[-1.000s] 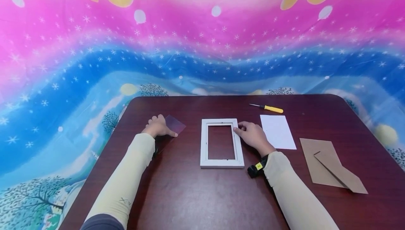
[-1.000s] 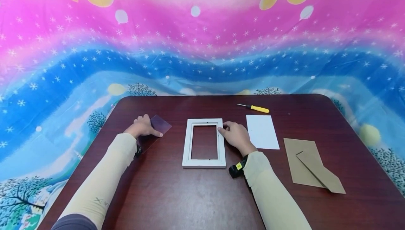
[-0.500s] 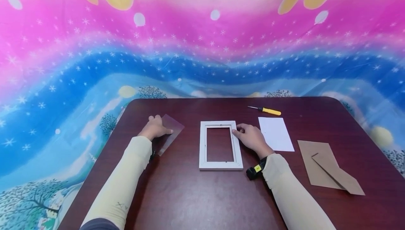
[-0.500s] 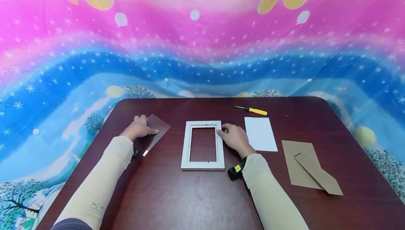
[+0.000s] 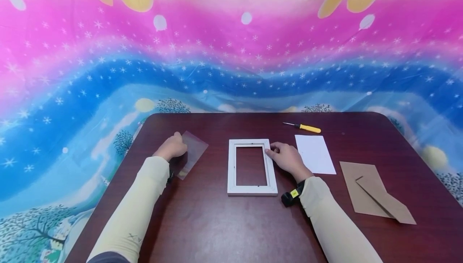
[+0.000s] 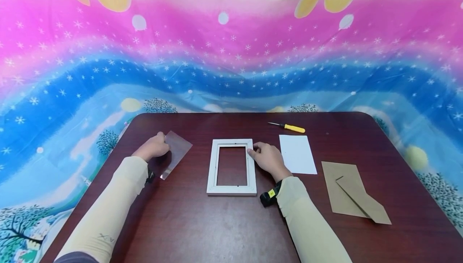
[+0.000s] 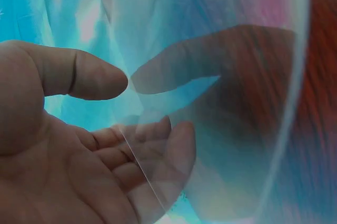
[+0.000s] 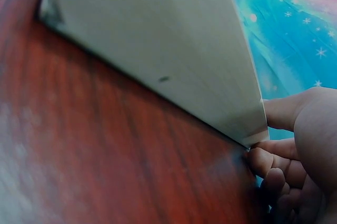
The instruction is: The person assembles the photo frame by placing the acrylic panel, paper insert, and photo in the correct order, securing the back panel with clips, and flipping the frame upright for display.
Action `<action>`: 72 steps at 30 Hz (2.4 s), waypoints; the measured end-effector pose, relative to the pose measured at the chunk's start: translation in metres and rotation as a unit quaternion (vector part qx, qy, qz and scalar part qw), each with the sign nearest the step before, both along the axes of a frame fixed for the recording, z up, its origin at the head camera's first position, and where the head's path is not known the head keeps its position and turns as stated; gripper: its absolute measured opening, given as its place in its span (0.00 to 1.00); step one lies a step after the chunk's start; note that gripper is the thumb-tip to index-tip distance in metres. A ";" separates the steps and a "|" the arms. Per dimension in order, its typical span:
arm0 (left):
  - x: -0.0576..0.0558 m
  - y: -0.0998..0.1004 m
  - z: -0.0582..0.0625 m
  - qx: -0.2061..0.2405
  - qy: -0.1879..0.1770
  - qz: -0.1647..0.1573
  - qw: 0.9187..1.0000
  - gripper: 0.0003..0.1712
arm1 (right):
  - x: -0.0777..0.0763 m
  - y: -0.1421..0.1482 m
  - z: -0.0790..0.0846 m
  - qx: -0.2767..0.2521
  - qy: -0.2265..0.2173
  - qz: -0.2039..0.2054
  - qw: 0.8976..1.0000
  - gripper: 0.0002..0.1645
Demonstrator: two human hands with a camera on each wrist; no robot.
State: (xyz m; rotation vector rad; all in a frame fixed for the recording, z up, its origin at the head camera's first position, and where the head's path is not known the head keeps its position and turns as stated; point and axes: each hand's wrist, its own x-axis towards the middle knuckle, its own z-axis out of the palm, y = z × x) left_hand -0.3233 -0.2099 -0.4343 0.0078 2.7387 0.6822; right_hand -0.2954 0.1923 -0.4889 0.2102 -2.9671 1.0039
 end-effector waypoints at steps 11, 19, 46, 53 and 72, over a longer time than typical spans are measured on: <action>0.006 -0.013 0.008 -0.009 -0.001 -0.019 1.000 0.41 | 0.001 0.000 0.000 -0.005 -0.006 0.001 1.000 0.29; 0.007 -0.031 0.005 -0.013 0.012 -0.034 0.999 0.13 | 0.001 0.000 0.000 -0.001 -0.006 0.003 1.000 0.30; 0.016 -0.056 -0.015 0.335 -0.079 0.039 0.938 0.22 | 0.001 0.001 0.003 -0.006 -0.007 0.000 1.000 0.31; 0.021 -0.060 -0.016 0.352 -0.074 0.037 0.932 0.27 | 0.002 -0.001 0.002 -0.006 -0.005 -0.007 1.000 0.30; 0.033 -0.071 -0.018 0.339 -0.027 0.043 0.939 0.23 | 0.001 -0.001 -0.003 -0.001 0.011 -0.004 1.000 0.29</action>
